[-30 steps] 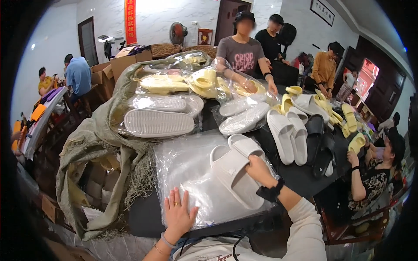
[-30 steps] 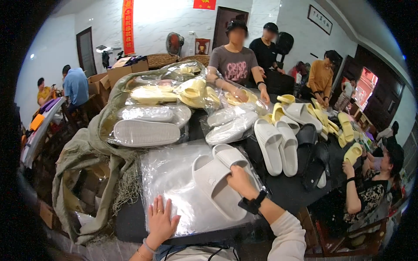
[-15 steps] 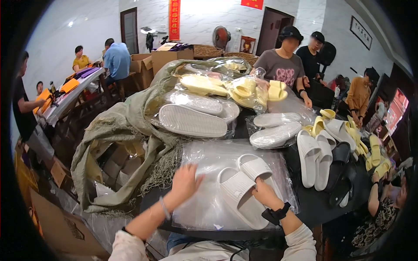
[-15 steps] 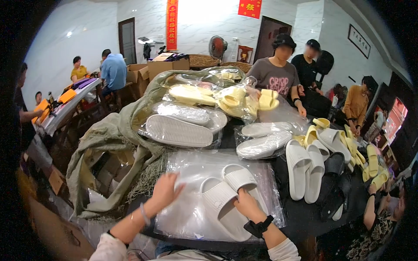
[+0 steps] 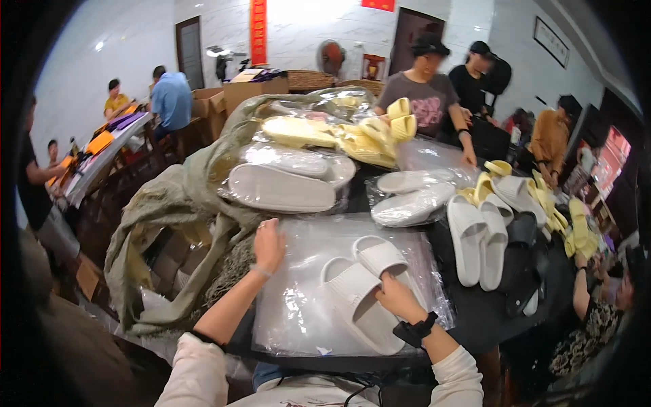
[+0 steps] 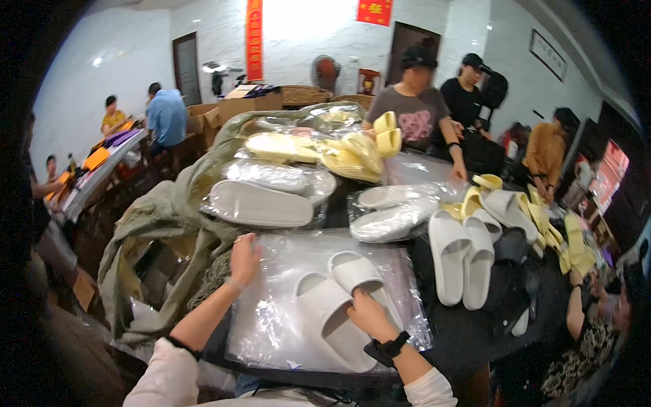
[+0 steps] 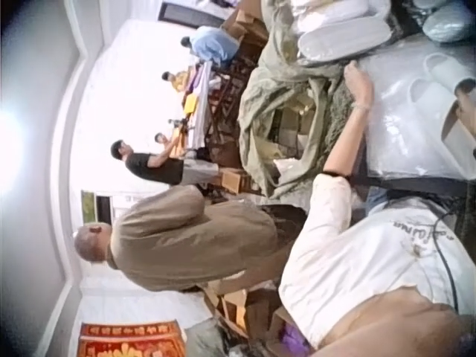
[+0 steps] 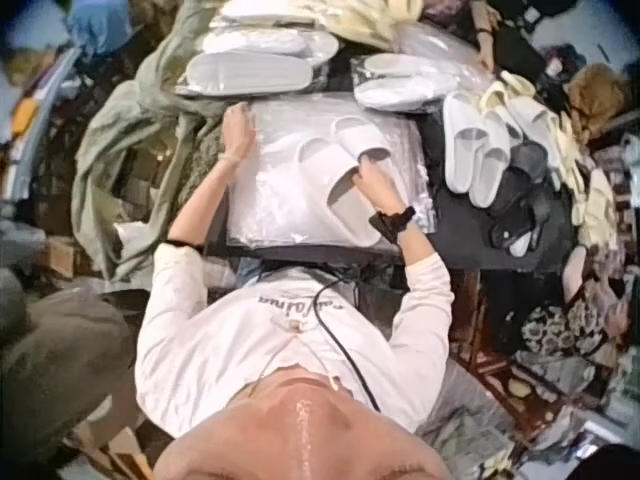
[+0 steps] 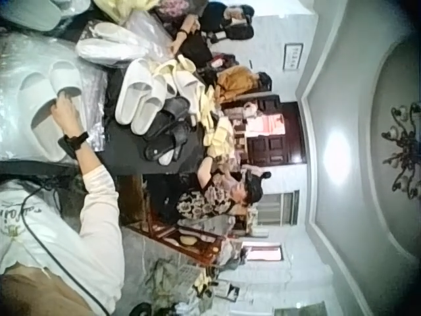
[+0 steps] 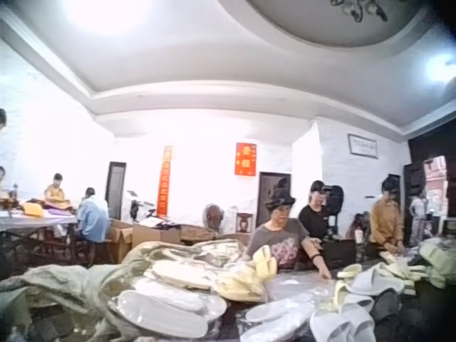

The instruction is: Packing various colored slippers into clear plastic bags and then into larger sacks.

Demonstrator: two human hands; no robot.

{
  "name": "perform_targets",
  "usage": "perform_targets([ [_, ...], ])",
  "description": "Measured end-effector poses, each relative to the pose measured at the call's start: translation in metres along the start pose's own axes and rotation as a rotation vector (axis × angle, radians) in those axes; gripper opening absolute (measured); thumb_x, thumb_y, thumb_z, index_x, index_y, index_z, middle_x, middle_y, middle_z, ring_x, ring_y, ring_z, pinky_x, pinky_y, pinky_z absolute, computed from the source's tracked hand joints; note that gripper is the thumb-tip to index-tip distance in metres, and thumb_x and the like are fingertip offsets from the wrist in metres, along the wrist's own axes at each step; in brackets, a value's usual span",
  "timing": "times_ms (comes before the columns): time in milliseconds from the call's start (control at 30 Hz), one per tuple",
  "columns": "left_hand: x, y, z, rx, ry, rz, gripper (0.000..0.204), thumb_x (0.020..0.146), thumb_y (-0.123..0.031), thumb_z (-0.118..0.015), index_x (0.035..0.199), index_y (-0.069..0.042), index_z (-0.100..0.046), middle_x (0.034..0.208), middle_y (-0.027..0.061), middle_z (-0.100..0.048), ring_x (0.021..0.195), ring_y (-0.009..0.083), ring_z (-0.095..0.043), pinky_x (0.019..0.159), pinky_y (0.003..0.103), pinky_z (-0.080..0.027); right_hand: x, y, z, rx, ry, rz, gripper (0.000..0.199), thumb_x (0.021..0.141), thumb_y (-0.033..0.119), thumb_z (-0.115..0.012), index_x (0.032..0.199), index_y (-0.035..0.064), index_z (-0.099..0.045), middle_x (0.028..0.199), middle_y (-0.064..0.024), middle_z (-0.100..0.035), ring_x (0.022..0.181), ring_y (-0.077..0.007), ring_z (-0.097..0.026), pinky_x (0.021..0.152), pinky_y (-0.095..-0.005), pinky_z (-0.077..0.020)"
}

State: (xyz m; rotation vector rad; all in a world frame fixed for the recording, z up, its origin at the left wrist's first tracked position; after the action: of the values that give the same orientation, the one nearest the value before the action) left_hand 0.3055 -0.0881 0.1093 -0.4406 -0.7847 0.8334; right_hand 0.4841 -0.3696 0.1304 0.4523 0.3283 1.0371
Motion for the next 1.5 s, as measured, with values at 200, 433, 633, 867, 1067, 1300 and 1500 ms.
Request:
perform_targets([
  [200,-0.067,-0.025,0.011,0.282,0.402,-0.304,0.055,0.092,-0.031,-0.045,0.137,-0.001,-0.037,0.145,0.0185,-0.031,0.137,0.0336,-0.024,0.11,0.046,-0.019,0.006,0.001,0.0,0.106,-0.07,0.043,0.022,0.079,0.014,-0.052,0.095,-0.001,-0.05,0.096,-0.0244,-0.058,0.091,-0.0419,-0.057,0.076,-0.0505,-0.0451],
  [433,-0.073,-0.023,0.014,0.374,0.459,-0.263,0.056,0.093,-0.034,-0.038,0.139,-0.001,-0.035,0.149,0.0179,-0.025,0.14,0.0331,-0.018,0.113,0.045,-0.012,-0.026,0.016,0.102,0.136,-0.419,-0.042,0.024,0.071,-0.001,-0.052,0.094,-0.0044,-0.054,0.091,-0.0297,-0.058,0.091,-0.0454,-0.055,0.079,-0.0475,-0.0447],
  [633,-0.076,-0.029,0.011,0.313,0.439,-0.269,0.055,0.092,-0.035,-0.042,0.137,-0.002,-0.039,0.148,0.0178,-0.027,0.138,0.0352,-0.02,0.112,0.047,-0.015,0.015,-0.098,0.234,0.295,-0.727,-0.294,0.025,0.075,0.004,-0.056,0.098,-0.0053,-0.06,0.074,-0.0213,-0.063,0.066,-0.0311,-0.063,0.061,-0.0389,-0.0497],
  [867,-0.077,-0.017,0.015,0.312,0.336,-0.282,0.056,0.091,-0.038,-0.045,0.135,-0.004,-0.043,0.144,0.0185,-0.034,0.135,0.0356,-0.028,0.11,0.047,-0.019,0.04,-0.125,0.196,-0.22,-1.189,0.039,0.037,0.073,-0.007,-0.053,0.11,-0.0021,-0.052,0.11,-0.0215,-0.049,0.105,-0.0374,-0.047,0.094,-0.0422,-0.0383],
  [1067,-0.074,-0.021,0.014,0.307,0.365,-0.304,0.057,0.091,-0.04,-0.042,0.136,-0.004,-0.04,0.146,0.0168,-0.032,0.136,0.0336,-0.026,0.11,0.046,-0.019,0.077,-0.031,0.098,-0.602,-0.678,0.343,0.032,0.076,0.009,-0.059,0.109,0.0123,-0.062,0.123,-0.0109,-0.053,0.116,-0.0281,-0.049,0.099,-0.0433,-0.0351],
  [1300,-0.074,-0.019,0.011,0.273,0.352,-0.299,0.057,0.091,-0.039,-0.042,0.136,-0.004,-0.041,0.145,0.0173,-0.033,0.136,0.0344,-0.027,0.11,0.046,-0.019,0.171,-0.089,0.073,-1.171,-0.69,0.295,0.035,0.084,0.014,-0.05,0.119,0.0144,-0.055,0.124,-0.0073,-0.054,0.118,-0.0227,-0.048,0.101,-0.0466,-0.0328],
  [1500,-0.079,-0.021,0.011,0.283,0.382,-0.278,0.056,0.092,-0.039,-0.041,0.136,-0.006,-0.041,0.146,0.0158,-0.032,0.137,0.0325,-0.025,0.111,0.045,-0.017,0.168,-0.069,0.113,-0.346,-0.868,0.289,0.037,0.077,0.004,-0.058,0.113,0.0089,-0.054,0.114,-0.0106,-0.058,0.107,-0.0275,-0.053,0.092,-0.0475,-0.0399],
])
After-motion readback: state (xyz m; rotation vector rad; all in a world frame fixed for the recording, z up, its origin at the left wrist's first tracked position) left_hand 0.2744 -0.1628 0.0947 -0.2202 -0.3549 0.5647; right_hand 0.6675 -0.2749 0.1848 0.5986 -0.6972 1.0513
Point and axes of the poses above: each hand's wrist, its own x-axis towards the middle knuckle, its own z-axis out of the back of the hand, y = z × x, the point moved 1 cm from there along x, towards the middle knuckle
